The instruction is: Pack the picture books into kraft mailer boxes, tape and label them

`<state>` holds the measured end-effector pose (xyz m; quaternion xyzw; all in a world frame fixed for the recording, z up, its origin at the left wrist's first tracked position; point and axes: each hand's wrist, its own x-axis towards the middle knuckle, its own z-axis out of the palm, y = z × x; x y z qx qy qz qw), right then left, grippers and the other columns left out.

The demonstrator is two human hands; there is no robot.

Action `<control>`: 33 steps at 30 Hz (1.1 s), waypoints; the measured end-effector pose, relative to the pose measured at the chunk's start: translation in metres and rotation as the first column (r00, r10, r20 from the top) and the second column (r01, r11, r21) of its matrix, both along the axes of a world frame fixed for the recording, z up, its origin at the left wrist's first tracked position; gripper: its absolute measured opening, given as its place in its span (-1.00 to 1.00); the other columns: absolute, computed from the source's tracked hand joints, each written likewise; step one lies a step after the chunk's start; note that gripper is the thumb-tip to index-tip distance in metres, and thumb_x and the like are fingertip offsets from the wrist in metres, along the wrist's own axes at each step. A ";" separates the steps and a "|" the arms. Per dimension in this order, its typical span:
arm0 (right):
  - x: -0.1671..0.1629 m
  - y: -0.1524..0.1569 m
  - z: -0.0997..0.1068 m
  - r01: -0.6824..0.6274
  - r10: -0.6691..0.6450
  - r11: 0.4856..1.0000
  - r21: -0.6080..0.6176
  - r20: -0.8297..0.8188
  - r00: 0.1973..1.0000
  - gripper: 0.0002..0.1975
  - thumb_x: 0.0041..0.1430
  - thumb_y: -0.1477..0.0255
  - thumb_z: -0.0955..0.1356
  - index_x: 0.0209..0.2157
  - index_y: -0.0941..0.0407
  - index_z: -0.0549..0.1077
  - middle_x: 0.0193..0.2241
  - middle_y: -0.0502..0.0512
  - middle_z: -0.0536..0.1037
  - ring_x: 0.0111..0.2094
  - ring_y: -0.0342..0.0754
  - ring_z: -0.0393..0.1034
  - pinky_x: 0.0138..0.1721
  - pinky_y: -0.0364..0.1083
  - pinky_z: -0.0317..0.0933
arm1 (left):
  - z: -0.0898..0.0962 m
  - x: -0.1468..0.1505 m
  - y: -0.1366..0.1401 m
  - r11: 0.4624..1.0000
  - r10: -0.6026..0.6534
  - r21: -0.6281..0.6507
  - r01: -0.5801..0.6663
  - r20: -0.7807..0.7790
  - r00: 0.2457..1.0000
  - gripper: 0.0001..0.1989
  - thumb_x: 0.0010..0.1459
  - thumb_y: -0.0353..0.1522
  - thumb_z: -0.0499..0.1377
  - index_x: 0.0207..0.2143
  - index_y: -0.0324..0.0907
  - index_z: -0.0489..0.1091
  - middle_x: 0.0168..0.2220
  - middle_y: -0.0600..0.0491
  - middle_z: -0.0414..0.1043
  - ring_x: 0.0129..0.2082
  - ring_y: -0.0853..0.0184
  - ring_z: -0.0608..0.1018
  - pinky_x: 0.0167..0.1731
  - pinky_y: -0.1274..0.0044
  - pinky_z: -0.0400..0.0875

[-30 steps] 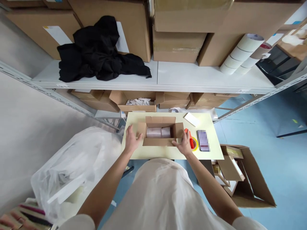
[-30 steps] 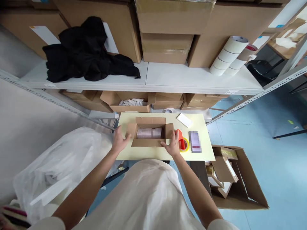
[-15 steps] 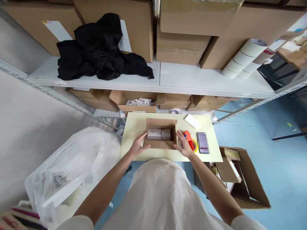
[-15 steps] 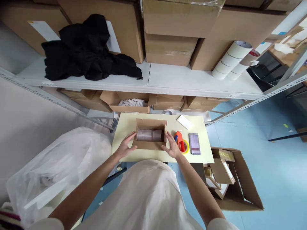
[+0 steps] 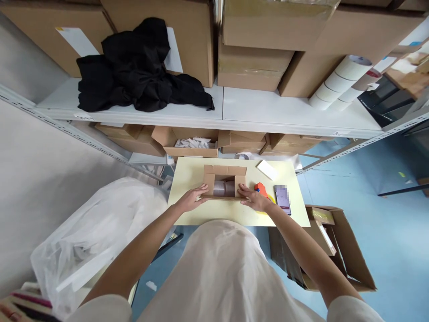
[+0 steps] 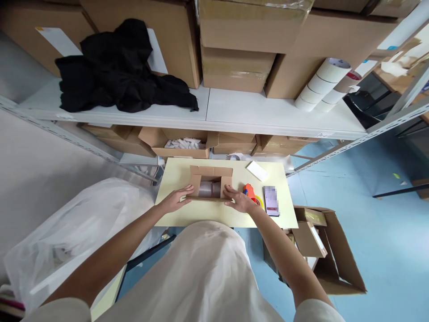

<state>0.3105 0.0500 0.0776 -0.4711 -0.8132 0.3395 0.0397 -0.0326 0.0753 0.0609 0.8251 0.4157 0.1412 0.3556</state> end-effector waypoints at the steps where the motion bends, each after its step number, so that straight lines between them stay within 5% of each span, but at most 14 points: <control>1: 0.000 0.000 -0.002 0.065 -0.065 0.998 -0.005 -0.053 0.996 -0.50 0.22 0.21 0.23 0.16 0.08 0.28 0.25 0.17 0.14 0.24 0.12 0.05 0.13 0.14 0.12 | -0.002 0.003 -0.002 0.998 0.067 -0.014 -0.067 0.048 0.997 -0.55 0.19 -0.16 0.03 0.03 -0.21 0.35 0.16 -0.12 0.27 0.21 0.19 0.26 0.17 0.31 0.18; 4: -0.003 0.000 -0.011 0.274 -0.273 0.961 -0.023 -0.198 0.941 -0.62 0.18 0.24 0.26 -0.03 0.06 0.45 0.09 0.17 0.40 0.11 0.15 0.28 -0.01 0.15 0.28 | -0.010 0.011 -0.004 0.964 0.265 -0.071 -0.256 0.177 0.948 -0.63 0.19 -0.20 0.03 -0.03 -0.19 0.35 0.06 -0.12 0.39 0.11 0.19 0.39 0.08 0.32 0.31; 7: -0.012 0.001 -0.019 0.487 -0.492 0.869 -0.087 -0.262 0.830 -0.68 0.13 0.26 0.29 -0.12 0.09 0.46 -0.09 0.17 0.53 -0.06 0.11 0.43 -0.17 0.09 0.38 | -0.019 0.019 0.000 0.903 0.429 -0.159 -0.399 0.279 0.859 -0.64 0.15 -0.24 0.08 -0.02 -0.18 0.29 -0.08 -0.12 0.48 -0.06 0.23 0.52 -0.06 0.35 0.42; 9: -0.020 0.002 -0.022 0.616 -0.609 0.784 -0.073 -0.284 0.741 -0.66 0.10 0.29 0.30 -0.08 0.10 0.40 -0.04 0.21 0.47 -0.13 0.07 0.46 -0.25 0.05 0.41 | -0.025 0.024 0.003 0.861 0.508 -0.192 -0.471 0.315 0.802 -0.56 0.11 -0.28 0.12 0.04 -0.20 0.21 -0.16 -0.11 0.50 -0.11 0.24 0.54 -0.11 0.35 0.45; 12: -0.030 0.006 -0.018 0.692 -0.642 0.707 0.146 -0.279 0.714 -0.51 0.06 0.39 0.31 0.06 0.12 0.25 0.19 0.31 0.18 0.06 0.11 0.31 -0.10 0.08 0.34 | -0.033 0.031 0.006 0.797 0.602 -0.186 -0.574 0.324 0.730 -0.42 0.07 -0.32 0.17 0.13 -0.19 0.09 -0.02 -0.17 0.39 -0.04 0.22 0.49 -0.11 0.34 0.44; 15: -0.036 0.018 -0.004 0.544 -0.559 0.752 0.373 -0.075 0.825 -0.25 -0.03 0.49 0.35 0.21 0.14 0.05 0.30 0.35 -0.14 0.29 0.22 -0.14 0.13 0.19 0.09 | -0.043 0.036 0.009 0.739 0.673 -0.206 -0.641 0.279 0.685 -0.34 0.04 -0.37 0.19 0.18 -0.16 0.04 0.17 -0.23 0.18 0.14 0.14 0.34 -0.02 0.32 0.37; 18: -0.038 0.040 0.012 0.297 -0.388 0.871 0.391 0.178 0.904 -0.01 -0.13 0.52 0.40 0.29 0.15 -0.16 0.32 0.33 -0.19 0.32 0.26 -0.34 0.20 0.25 -0.13 | -0.053 0.041 0.012 0.705 0.707 -0.316 -0.635 0.242 0.664 -0.27 0.05 -0.43 0.17 0.24 -0.14 -0.06 0.15 -0.20 0.23 0.16 0.17 0.32 0.04 0.32 0.32; 23: -0.046 0.062 0.024 0.089 -0.198 0.943 0.319 0.326 0.924 0.04 -0.13 0.50 0.42 0.31 0.13 -0.21 0.21 0.33 0.15 0.25 0.30 -0.08 0.22 0.25 -0.23 | -0.060 0.045 0.015 0.692 0.705 -0.375 -0.617 0.166 0.689 -0.23 0.12 -0.43 0.09 0.29 -0.19 -0.25 0.11 -0.23 0.29 0.03 0.25 0.46 0.00 0.33 0.36; 28: -0.049 0.038 0.011 0.004 -0.110 0.940 0.341 0.294 0.949 -0.32 0.10 0.62 0.19 0.28 0.08 0.00 0.16 0.23 0.28 0.18 0.13 0.13 0.21 0.14 -0.08 | -0.055 0.045 0.013 0.755 0.643 -0.274 -0.596 0.129 0.755 -0.20 0.15 -0.42 0.05 0.31 -0.15 -0.39 0.11 -0.27 0.28 -0.01 0.24 0.48 -0.04 0.31 0.38; 33: -0.047 0.010 -0.015 -0.004 -0.091 0.952 0.305 0.296 0.951 -0.30 0.08 0.70 0.08 0.29 0.15 -0.02 0.26 0.18 0.12 0.28 0.09 -0.06 0.22 0.17 -0.04 | -0.035 0.045 0.004 0.851 0.526 -0.019 -0.526 0.030 0.850 -0.33 0.19 -0.39 -0.02 0.31 -0.23 -0.21 0.30 -0.30 -0.09 0.28 0.07 0.08 0.13 0.20 0.16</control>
